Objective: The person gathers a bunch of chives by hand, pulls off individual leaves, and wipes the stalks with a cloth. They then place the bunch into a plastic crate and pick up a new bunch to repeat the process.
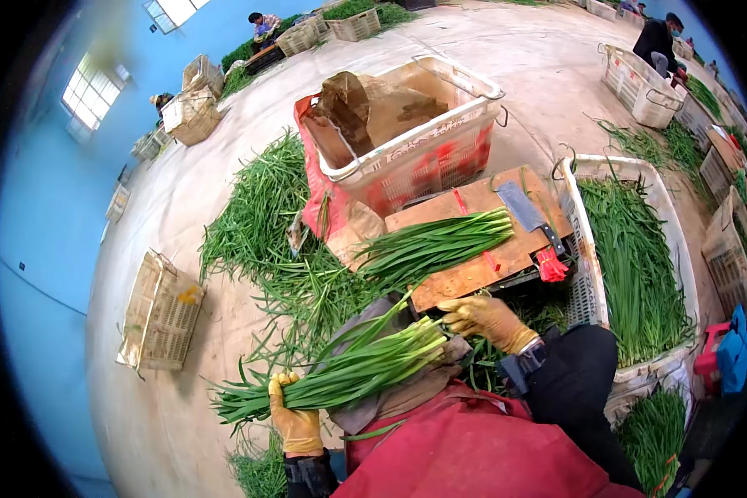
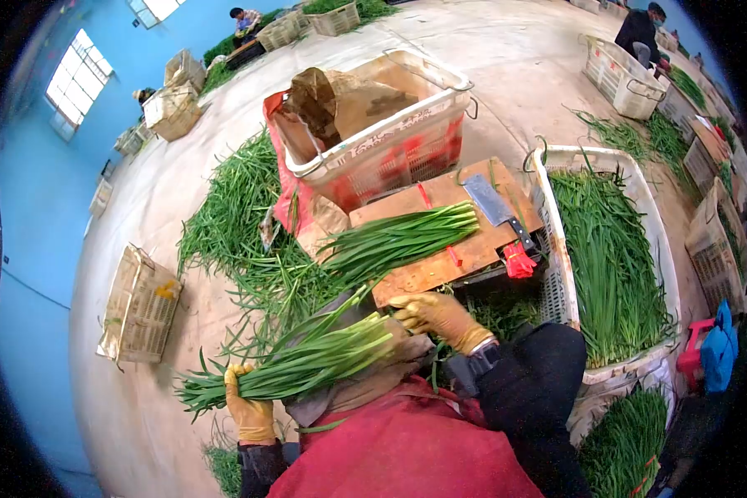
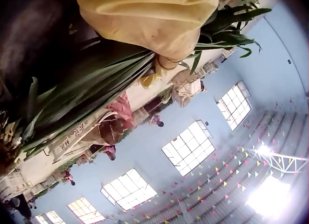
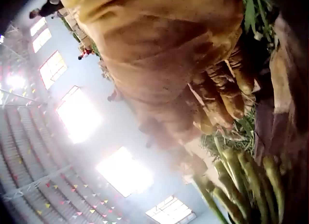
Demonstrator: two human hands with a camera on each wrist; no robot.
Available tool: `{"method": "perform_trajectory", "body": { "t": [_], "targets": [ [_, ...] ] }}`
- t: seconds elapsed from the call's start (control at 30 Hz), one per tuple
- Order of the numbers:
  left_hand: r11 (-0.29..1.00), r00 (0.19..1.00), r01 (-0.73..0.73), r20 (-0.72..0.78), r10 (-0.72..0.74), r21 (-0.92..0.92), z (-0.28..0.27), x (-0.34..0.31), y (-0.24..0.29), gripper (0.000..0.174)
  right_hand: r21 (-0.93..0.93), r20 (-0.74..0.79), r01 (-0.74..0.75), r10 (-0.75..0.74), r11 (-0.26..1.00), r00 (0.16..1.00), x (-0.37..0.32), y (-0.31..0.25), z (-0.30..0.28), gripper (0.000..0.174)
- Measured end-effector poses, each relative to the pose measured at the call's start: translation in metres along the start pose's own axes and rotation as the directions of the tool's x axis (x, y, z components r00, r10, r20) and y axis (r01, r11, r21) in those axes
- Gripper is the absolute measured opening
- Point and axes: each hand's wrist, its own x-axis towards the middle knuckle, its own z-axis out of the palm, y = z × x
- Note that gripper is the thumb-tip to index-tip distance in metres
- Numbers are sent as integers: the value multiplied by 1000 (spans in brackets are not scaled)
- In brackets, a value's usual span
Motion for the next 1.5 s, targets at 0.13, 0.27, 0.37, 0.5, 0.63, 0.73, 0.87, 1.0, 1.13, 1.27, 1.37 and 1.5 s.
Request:
{"method": "perform_trajectory", "body": {
  "t": [0.13,0.27,0.37,0.5,0.63,0.73,0.87,1.0,1.13,1.27,1.37,1.5],
  "targets": [
    [999,998,4,-61,-7,-37,11,-6,1,13,115,196,88,-110,989,974,11,9,43,44],
    [999,998,-43,41,42,22,-1,1,5,13,-121,69,50,-41,991,997,19,15,22,31],
    [999,1000,-29,10,29,26,0,-3,7,13,103,-89,99,-90,990,992,16,12,-5,25],
    [1000,998,-16,-61,17,12,3,-1,3,15,2,-2,-2,2,1000,1000,8,-6,19,43],
    [1000,997,-25,-68,24,-13,-5,1,4,14,-86,226,139,-116,987,967,23,10,50,44],
    [1000,999,-16,-40,16,-14,-5,0,7,16,-159,205,40,-6,986,979,24,5,54,36],
    [1000,1000,15,14,-15,-10,-11,1,11,18,-273,-13,149,-158,951,987,37,25,20,19],
    [1000,999,2,39,-2,-3,-29,6,19,20,-95,-207,69,-87,993,974,22,21,-30,23],
    [1000,998,-2,-56,1,-11,-27,6,19,21,-256,-212,-208,154,944,965,15,61,-45,27],
    [997,998,-33,-48,37,70,-28,8,21,21,-834,157,124,15,537,987,22,155,-52,70],
    [998,998,58,22,-59,29,-11,-5,23,20,-860,43,-81,230,504,972,32,172,-43,66],
    [987,991,-92,-88,104,131,-27,2,27,20,-992,-125,-125,41,2,991,44,174,-60,36]
  ]
}}
